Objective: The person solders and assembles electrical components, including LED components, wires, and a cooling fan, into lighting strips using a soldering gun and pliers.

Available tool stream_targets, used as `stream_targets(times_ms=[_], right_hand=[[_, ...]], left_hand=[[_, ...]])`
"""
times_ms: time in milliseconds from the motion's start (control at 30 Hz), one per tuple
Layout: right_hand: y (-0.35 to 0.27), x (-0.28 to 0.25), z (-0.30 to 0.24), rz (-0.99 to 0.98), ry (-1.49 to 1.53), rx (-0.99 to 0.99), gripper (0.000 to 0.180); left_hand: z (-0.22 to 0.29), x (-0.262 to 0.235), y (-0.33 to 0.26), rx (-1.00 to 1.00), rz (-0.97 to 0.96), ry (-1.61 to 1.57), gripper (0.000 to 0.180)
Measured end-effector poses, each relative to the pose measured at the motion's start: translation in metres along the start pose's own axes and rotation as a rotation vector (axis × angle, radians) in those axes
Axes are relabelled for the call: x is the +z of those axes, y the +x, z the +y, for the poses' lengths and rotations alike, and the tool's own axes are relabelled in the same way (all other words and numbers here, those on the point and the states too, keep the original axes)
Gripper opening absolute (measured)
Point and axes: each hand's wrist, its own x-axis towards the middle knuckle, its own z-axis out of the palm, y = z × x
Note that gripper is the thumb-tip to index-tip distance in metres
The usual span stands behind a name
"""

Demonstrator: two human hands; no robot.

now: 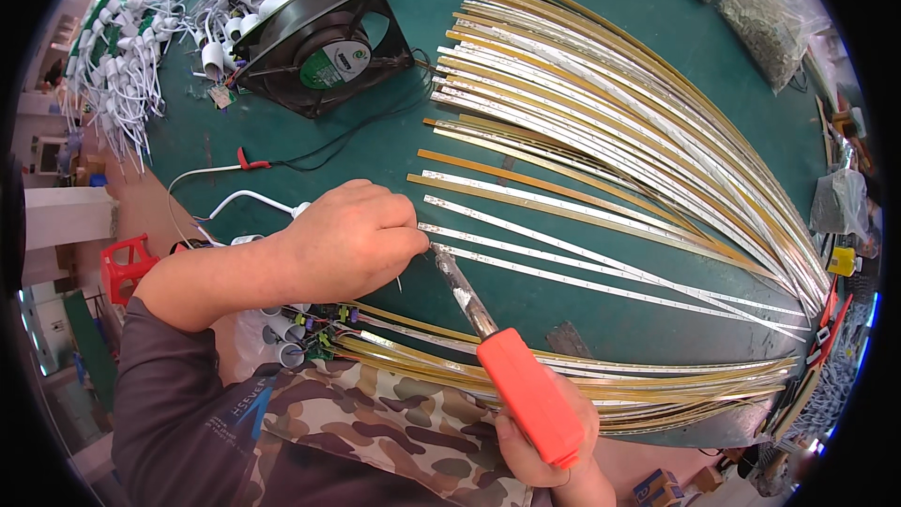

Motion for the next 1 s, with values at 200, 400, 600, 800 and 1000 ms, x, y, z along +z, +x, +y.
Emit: stream_targets(times_ms=[200,400,600,800,1000], right_hand=[[-0.0035,0.0002,0.0032,0.01,-0.038,-0.019,0.031],[-0.0073,-0.0021,0.0072,-0.052,-0.111,0.0,0.033],[-0.0065,-0.0046,0.0054,-0.084,-0.148,0.004,0.032],[-0.0088,-0.004,0.0076,-0.072,-0.138,0.003,0.034],[-0.008,-0.0036,0.0068,-0.026,-0.129,-0.024,0.033]], left_hand=[[0.0001,0.0002,0.0002,0.001,-0.004,-0.002,0.009],[0.0005,0.0008,0.0005,-0.003,-0.006,-0.012,0.008],[0.0003,0.0008,0.0006,0.002,-0.004,-0.012,0.007],[0.0012,0.0004,0.0013,0.004,-0.005,-0.008,0.007],[0.0017,0.0006,0.0011,0.002,-0.006,-0.004,0.007]])
